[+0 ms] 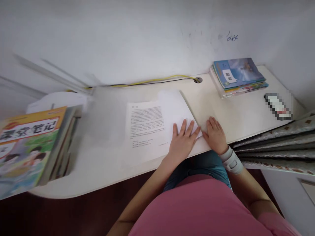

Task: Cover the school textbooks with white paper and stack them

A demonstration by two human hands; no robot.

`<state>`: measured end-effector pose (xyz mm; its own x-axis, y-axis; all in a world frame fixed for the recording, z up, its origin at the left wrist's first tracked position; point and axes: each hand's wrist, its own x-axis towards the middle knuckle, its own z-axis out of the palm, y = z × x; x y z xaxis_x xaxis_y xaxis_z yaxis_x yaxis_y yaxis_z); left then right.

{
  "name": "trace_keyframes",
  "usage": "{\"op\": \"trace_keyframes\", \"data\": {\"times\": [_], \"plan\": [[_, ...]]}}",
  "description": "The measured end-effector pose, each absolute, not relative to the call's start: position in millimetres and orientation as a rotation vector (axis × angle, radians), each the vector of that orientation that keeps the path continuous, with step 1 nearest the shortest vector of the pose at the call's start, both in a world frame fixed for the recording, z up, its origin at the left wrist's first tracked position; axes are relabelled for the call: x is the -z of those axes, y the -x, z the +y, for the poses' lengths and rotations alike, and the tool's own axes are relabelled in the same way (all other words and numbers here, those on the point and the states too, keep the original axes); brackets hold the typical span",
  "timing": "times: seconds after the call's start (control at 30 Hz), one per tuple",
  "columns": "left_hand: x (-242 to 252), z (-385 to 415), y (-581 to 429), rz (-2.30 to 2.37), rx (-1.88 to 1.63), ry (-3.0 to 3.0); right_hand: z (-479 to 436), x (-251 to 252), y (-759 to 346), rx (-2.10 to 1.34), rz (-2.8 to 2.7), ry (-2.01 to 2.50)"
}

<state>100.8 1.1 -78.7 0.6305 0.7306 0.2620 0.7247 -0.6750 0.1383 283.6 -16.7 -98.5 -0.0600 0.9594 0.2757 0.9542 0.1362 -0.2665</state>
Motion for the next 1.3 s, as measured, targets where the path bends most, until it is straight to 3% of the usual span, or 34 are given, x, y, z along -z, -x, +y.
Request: {"op": "trace_keyframes", "data": {"times": [0.7, 1.3], "plan": [[75, 5, -122, 1.385, -0.329, -2.654, -16, 96, -286, -0.168, -1.939, 1.761], [76, -2, -124, 1.150, -0.231, -2.770, -18, 94, -281, -0.077, -1.967, 1.791]]}}
